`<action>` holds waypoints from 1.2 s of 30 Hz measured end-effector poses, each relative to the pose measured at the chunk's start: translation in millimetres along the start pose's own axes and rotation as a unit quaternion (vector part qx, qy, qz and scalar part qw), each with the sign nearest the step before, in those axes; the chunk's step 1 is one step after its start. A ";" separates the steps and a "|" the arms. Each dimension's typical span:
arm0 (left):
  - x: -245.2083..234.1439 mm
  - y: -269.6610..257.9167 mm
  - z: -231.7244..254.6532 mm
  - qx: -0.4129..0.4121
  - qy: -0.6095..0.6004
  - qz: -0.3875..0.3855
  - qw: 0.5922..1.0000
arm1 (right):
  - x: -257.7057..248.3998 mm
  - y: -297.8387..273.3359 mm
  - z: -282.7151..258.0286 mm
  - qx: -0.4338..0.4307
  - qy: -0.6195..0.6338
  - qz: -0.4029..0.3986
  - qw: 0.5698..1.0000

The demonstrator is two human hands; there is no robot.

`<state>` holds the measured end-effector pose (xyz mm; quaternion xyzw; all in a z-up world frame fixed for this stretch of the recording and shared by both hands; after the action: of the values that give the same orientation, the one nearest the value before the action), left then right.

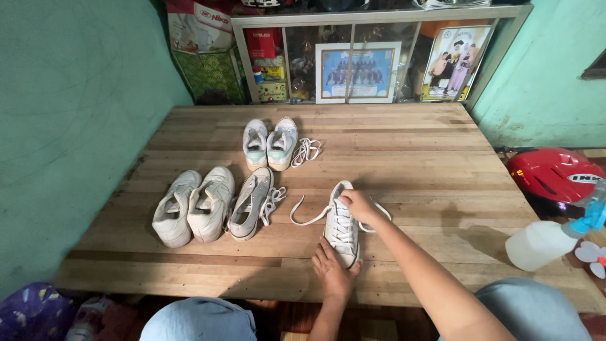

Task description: The person removes a shoelace from a white sneaker and then re-laces the same shoe by threading the lace through the eyelets and tying a knot. The person then picks up a second white sneaker and begins threading a new lace through its eyelets.

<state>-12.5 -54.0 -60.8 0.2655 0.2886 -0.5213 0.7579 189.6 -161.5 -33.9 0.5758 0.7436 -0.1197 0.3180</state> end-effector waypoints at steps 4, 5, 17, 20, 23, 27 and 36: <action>-15.1 20.2 -2.8 0.060 -0.006 0.102 0.993 | -25.2 -11.8 -17.5 -0.122 0.082 0.055 0.988; -21.9 26.4 -2.8 0.070 -0.006 0.138 0.988 | -31.1 -17.9 -17.4 -0.101 0.071 0.058 0.991; -41.9 125.1 26.2 0.252 -0.095 0.099 0.958 | -41.3 -83.7 -115.6 -0.173 -0.114 0.124 0.970; -41.1 132.5 22.4 0.239 -0.096 0.075 0.963 | -36.7 -83.7 -118.4 -0.180 -0.141 0.133 0.964; -39.8 136.3 20.1 0.241 -0.070 0.075 0.965 | -30.1 -80.8 -114.8 -0.178 -0.146 0.131 0.964; -26.9 142.4 13.6 0.217 -0.090 0.034 0.971 | -23.1 -76.9 -109.6 -0.180 -0.150 0.138 0.962; -61.6 108.1 25.8 0.223 -0.209 0.114 0.945 | -33.6 -76.4 -93.2 -0.150 -0.076 0.131 0.977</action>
<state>75.8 1.2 12.0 0.3434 -0.0323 -0.5259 0.7774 91.7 -160.6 44.0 0.6031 0.6448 -0.0073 0.4696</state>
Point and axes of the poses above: each hand's wrist, its own y-axis towards the middle knuckle, its own x-axis out of the palm, z = x × y, the point moved 7 cm from there along y, towards the middle knuckle, and after that the axes turned 2 degrees about y, right-handed, at the moved point
